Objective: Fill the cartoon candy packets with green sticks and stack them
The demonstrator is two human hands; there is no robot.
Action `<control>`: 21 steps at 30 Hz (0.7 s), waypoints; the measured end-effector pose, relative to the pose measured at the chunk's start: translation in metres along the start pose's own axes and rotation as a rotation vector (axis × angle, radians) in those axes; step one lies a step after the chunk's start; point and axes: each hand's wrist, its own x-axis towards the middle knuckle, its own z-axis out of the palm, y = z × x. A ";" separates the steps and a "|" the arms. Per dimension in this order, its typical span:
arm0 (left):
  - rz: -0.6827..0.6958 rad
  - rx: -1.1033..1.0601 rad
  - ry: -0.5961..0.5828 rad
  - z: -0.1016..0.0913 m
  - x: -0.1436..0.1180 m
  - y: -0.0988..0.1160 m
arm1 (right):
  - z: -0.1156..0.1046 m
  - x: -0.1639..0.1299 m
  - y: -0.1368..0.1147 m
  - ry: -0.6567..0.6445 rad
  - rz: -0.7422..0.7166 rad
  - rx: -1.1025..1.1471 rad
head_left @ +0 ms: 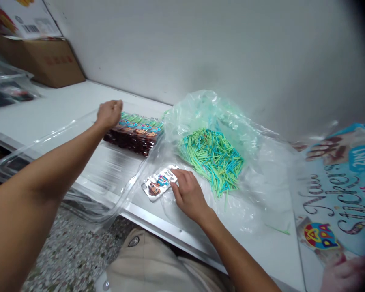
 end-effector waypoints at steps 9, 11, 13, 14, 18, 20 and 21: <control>-0.044 0.161 -0.686 -0.013 -0.043 -0.005 | 0.006 -0.002 0.003 -0.156 0.159 -0.018; 0.038 0.089 -0.789 0.000 -0.048 0.005 | 0.004 0.000 0.016 -0.180 0.327 -0.044; 0.090 0.036 -0.780 0.011 -0.049 0.012 | 0.004 0.003 0.029 -0.214 0.444 -0.070; 0.103 0.027 -0.753 0.015 -0.049 0.014 | 0.005 0.004 0.035 -0.224 0.481 -0.082; 0.099 0.129 -0.717 0.014 -0.051 0.017 | 0.018 0.015 0.050 -0.232 0.581 -0.110; 0.075 0.134 -0.715 0.003 -0.054 0.022 | 0.026 0.024 0.054 -0.248 0.641 -0.105; 0.042 0.067 -0.648 -0.005 -0.057 0.027 | 0.030 0.029 0.056 -0.255 0.672 -0.098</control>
